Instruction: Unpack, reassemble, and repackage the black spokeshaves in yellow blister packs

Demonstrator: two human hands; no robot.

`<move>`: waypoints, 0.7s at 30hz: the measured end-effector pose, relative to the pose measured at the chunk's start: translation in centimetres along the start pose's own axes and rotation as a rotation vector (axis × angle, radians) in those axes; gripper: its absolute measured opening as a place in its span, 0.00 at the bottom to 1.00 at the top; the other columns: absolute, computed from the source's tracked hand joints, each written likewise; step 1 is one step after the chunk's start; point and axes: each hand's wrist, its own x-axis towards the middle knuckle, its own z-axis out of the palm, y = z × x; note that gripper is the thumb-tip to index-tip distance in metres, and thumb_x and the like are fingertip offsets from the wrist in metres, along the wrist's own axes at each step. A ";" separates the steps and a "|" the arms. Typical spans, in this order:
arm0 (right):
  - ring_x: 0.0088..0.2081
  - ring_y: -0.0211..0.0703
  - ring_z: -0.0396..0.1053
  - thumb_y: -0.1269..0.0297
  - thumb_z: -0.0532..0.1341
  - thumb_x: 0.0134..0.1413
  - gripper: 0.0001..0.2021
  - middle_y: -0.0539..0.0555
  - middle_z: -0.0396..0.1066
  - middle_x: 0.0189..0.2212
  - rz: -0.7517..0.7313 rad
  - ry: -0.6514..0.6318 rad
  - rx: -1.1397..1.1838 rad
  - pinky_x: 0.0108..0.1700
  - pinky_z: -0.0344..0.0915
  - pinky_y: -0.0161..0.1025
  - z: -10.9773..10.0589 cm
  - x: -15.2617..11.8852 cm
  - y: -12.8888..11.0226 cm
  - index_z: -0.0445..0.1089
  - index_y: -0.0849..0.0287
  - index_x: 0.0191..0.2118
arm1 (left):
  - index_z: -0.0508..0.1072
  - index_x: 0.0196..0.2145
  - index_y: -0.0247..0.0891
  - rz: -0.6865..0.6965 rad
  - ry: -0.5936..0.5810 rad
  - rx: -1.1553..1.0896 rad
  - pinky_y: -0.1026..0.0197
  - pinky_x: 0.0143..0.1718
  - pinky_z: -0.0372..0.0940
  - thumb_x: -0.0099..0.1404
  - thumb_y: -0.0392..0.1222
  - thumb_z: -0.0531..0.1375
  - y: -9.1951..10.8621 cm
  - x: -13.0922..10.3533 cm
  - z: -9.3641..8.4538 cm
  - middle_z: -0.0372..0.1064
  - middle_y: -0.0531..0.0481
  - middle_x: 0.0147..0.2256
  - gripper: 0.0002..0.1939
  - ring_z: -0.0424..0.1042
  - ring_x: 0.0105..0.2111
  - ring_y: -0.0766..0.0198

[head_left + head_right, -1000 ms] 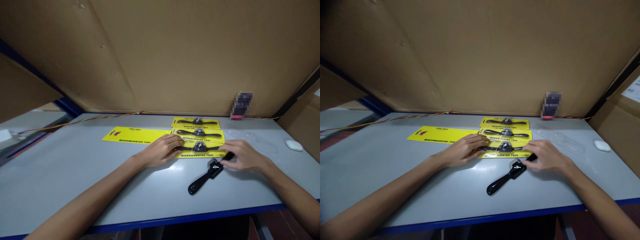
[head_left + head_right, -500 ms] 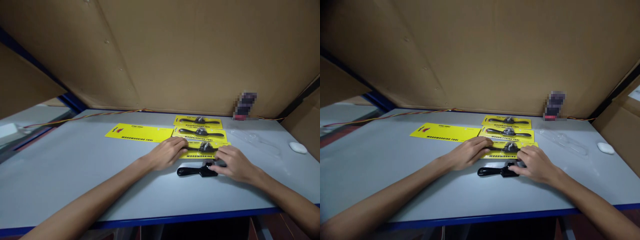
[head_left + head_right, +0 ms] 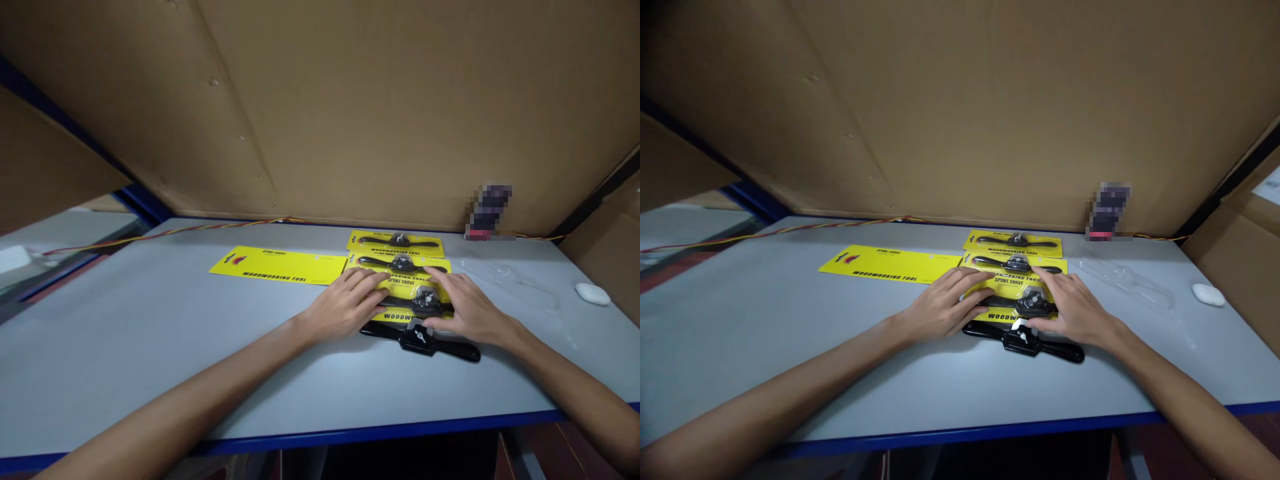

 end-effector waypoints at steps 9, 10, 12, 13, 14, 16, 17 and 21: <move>0.52 0.60 0.74 0.48 0.64 0.64 0.32 0.65 0.74 0.53 -0.114 0.261 -0.168 0.53 0.73 0.59 0.4 0.2 0.3 0.64 0.56 0.68 | 0.51 0.73 0.48 -0.613 0.169 -0.689 0.33 0.62 0.64 0.74 0.55 0.57 0.3 0.9 -0.6 0.57 0.35 0.70 0.35 0.60 0.68 0.41; 0.52 0.60 0.74 0.48 0.64 0.65 0.31 0.64 0.75 0.54 -0.129 0.271 -0.191 0.53 0.73 0.59 0.5 0.3 0.4 0.65 0.56 0.67 | 0.52 0.73 0.48 -0.720 0.163 -0.880 0.35 0.59 0.68 0.74 0.56 0.56 0.3 1.1 -0.6 0.62 0.35 0.68 0.35 0.65 0.65 0.42; 0.52 0.59 0.74 0.48 0.63 0.66 0.27 0.64 0.75 0.54 -0.153 0.266 -0.236 0.53 0.73 0.58 0.5 0.3 0.5 0.68 0.55 0.65 | 0.61 0.68 0.44 -0.875 0.107 -1.223 0.39 0.54 0.73 0.73 0.57 0.55 0.2 1.3 -0.5 0.73 0.36 0.59 0.31 0.75 0.57 0.43; 0.52 0.58 0.74 0.48 0.62 0.67 0.26 0.63 0.75 0.55 -0.159 0.257 -0.251 0.53 0.73 0.58 0.5 0.3 0.5 0.69 0.55 0.64 | 0.68 0.64 0.40 -0.928 0.078 -1.347 0.41 0.52 0.74 0.71 0.57 0.57 0.1 1.4 -0.4 0.77 0.36 0.54 0.29 0.77 0.53 0.44; 0.53 0.58 0.74 0.48 0.62 0.67 0.26 0.63 0.75 0.56 -0.161 0.246 -0.259 0.53 0.73 0.57 0.5 0.3 0.5 0.70 0.55 0.64 | 0.73 0.58 0.37 -0.972 0.063 -1.433 0.42 0.51 0.75 0.69 0.57 0.60 0.0 1.5 -0.4 0.79 0.37 0.50 0.27 0.79 0.50 0.44; 0.54 0.57 0.74 0.48 0.62 0.67 0.26 0.63 0.74 0.58 -0.150 0.226 -0.259 0.54 0.72 0.56 0.5 0.4 0.5 0.70 0.55 0.64 | 0.77 0.46 0.34 -1.041 0.088 -1.510 0.45 0.50 0.76 0.63 0.56 0.67 -0.3 1.6 -0.4 0.81 0.38 0.43 0.22 0.81 0.46 0.46; 0.55 0.57 0.74 0.47 0.62 0.67 0.26 0.62 0.74 0.58 -0.141 0.214 -0.252 0.54 0.72 0.56 0.5 0.5 0.5 0.70 0.56 0.64 | 0.78 0.42 0.34 -1.072 0.113 -1.518 0.46 0.50 0.76 0.60 0.54 0.70 -0.5 1.7 -0.4 0.82 0.39 0.41 0.21 0.81 0.44 0.46; 0.55 0.57 0.74 0.46 0.63 0.66 0.27 0.60 0.74 0.60 -0.077 0.146 -0.215 0.56 0.72 0.56 0.4 0.9 0.4 0.68 0.53 0.64 | 0.77 0.37 0.34 -1.178 0.145 -1.513 0.48 0.49 0.77 0.54 0.48 0.75 -1.1 2.0 -0.7 0.83 0.40 0.38 0.19 0.82 0.43 0.47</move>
